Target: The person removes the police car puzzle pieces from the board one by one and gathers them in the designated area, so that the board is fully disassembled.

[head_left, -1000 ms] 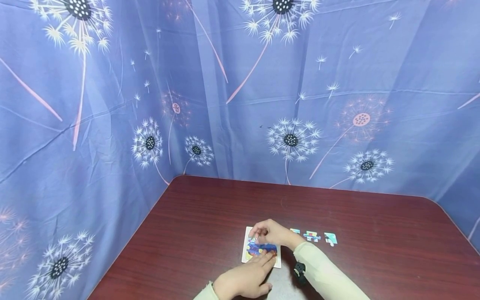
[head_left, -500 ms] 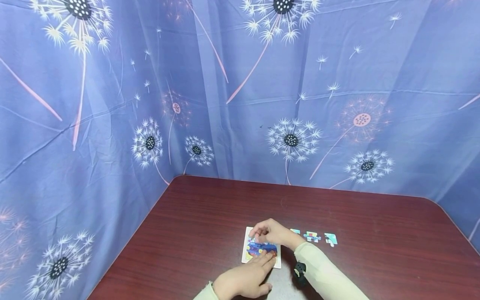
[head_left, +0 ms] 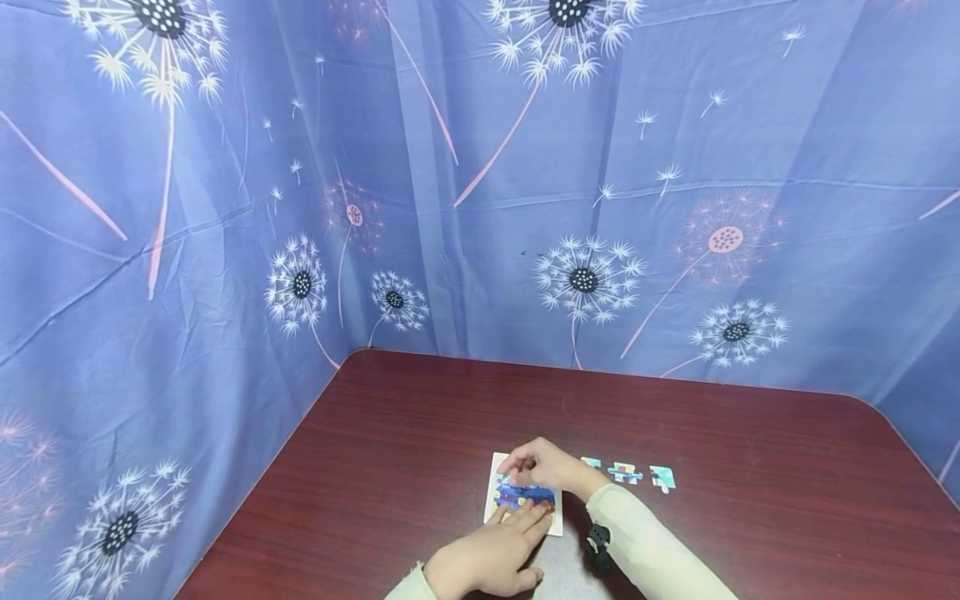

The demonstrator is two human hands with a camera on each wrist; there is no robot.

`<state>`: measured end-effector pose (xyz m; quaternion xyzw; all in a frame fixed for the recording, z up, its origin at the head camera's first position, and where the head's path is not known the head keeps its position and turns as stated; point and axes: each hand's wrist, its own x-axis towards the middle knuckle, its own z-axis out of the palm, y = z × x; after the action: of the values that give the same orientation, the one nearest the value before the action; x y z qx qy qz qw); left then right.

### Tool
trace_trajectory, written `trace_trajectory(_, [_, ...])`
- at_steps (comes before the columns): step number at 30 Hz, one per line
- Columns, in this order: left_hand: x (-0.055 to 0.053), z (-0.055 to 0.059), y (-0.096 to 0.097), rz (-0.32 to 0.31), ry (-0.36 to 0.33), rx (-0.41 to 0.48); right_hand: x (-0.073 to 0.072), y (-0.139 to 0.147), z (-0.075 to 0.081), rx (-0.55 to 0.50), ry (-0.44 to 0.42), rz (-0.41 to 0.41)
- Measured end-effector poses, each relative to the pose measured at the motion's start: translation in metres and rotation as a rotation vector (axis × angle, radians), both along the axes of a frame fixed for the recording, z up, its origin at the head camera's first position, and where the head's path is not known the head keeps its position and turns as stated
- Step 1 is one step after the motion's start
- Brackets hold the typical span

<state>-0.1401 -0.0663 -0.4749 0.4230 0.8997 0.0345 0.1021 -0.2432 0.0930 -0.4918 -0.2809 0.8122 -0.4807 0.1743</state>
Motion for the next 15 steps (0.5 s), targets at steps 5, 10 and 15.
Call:
trace_trajectory(5, [-0.0024, -0.0009, 0.0004, 0.017, -0.05, 0.017, -0.0012, 0.0015, -0.0006, -0.025, 0.009, 0.02])
trace_trajectory(10, [-0.0039, -0.0006, -0.0005, 0.009, -0.069, 0.034, -0.004, 0.0045, -0.0037, -0.051, 0.034, 0.028])
trace_trajectory(15, [-0.004, 0.0005, -0.0011, -0.003, -0.061, 0.046, -0.0058, 0.0067, -0.0038, -0.085, -0.003, 0.031])
